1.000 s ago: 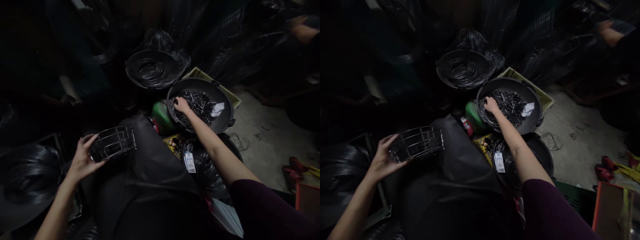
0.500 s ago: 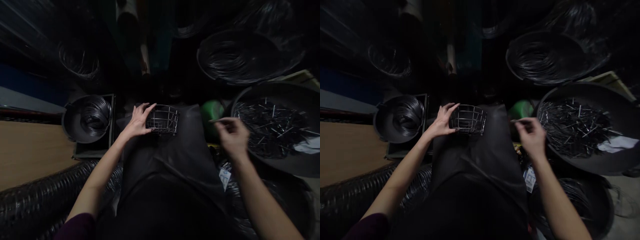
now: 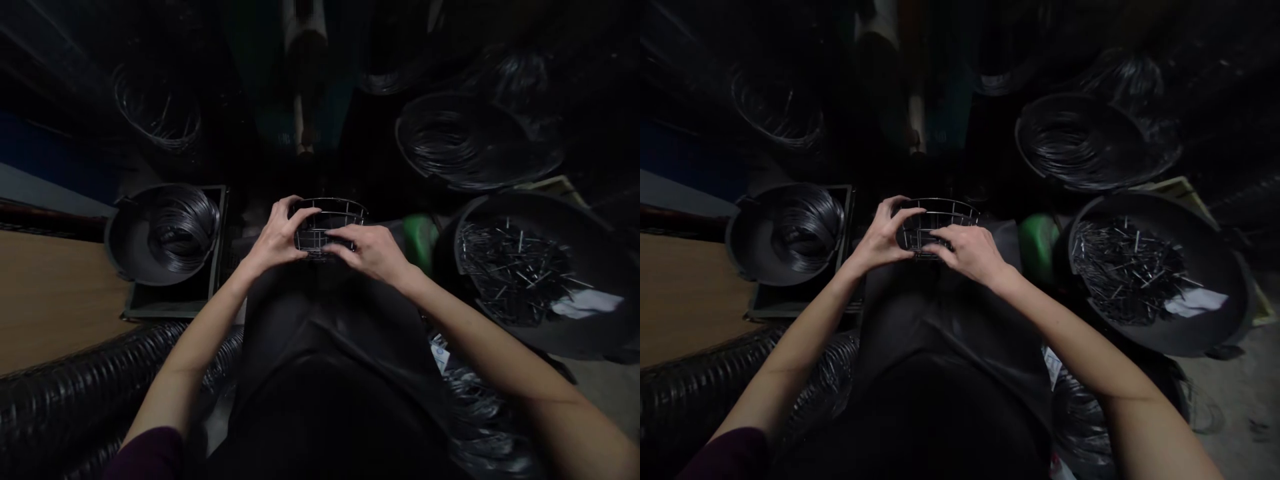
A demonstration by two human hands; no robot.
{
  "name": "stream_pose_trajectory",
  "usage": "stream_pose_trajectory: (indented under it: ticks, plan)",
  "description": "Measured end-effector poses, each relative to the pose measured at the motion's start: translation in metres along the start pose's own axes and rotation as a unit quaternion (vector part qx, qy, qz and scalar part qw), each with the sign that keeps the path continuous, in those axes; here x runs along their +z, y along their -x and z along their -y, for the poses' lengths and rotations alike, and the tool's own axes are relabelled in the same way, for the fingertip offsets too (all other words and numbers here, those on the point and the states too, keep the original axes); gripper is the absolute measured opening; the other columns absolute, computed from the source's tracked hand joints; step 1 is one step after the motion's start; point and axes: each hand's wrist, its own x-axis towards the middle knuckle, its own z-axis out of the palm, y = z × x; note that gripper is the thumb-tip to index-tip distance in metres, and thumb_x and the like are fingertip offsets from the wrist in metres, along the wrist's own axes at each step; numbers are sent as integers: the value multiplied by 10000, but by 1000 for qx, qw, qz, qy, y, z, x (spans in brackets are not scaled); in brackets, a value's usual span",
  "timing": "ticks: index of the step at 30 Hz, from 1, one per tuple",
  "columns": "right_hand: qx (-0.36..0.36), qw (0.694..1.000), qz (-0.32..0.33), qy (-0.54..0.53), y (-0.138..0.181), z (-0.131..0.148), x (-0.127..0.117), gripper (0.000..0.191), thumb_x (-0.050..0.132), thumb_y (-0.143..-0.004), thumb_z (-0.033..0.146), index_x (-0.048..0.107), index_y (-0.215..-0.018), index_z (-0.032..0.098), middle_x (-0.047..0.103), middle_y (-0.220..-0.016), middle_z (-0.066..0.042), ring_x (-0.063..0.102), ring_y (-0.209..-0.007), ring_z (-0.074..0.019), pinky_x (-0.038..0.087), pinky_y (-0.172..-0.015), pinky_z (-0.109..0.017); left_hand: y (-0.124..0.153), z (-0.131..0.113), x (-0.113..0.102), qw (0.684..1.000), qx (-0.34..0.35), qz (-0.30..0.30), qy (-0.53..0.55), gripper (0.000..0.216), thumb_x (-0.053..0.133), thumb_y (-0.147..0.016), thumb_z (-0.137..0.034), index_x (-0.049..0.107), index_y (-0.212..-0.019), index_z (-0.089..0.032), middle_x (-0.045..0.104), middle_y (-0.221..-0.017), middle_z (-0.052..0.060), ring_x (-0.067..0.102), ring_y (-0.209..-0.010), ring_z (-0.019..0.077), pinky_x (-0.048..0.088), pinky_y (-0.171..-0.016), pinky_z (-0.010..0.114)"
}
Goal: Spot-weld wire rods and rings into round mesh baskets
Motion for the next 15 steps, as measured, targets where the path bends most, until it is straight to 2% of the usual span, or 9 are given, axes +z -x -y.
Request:
stream_pose_trajectory:
  ticks: [2,5,11,15]
  plan:
    - [-63,992,-3,111,-6,3,6,394,625,-889,412,687,-1214,199,743,-1103,-84,709,-860,-213,481,-644,-282,-2,4,-5,1000,-1,-21,6,811,855,-643,-366,489,-1354,-235,373,-1376,153,394,-1298,360,397,-1095,547]
    - [-121,972,-27,198,-14,1,11,339,550,-934,351,679,-1224,230,751,-1086,-51,707,-786,-176,453,-601,-266,-8,11,-12,999,-8,-40,20,805,849,-634,-315,484,-1345,-222,378,-1378,150,395,-1312,358,388,-1113,539]
    - [-202,940,-139,235,-40,-11,7,280,530,-952,269,712,-1161,227,748,-1091,-32,701,-703,-123,480,-623,-247,-29,22,-24,996,-7,-72,52,799,852,-616,-297,489,-1320,-195,421,-1357,159,423,-1315,352,400,-1116,518]
    - [-235,928,-168,235,-58,-21,3,262,535,-949,238,714,-1139,218,750,-1077,-17,712,-725,-109,497,-626,-212,-45,30,-29,994,-2,-94,48,759,834,-627,-303,503,-1301,-192,433,-1352,161,436,-1304,359,407,-1105,533]
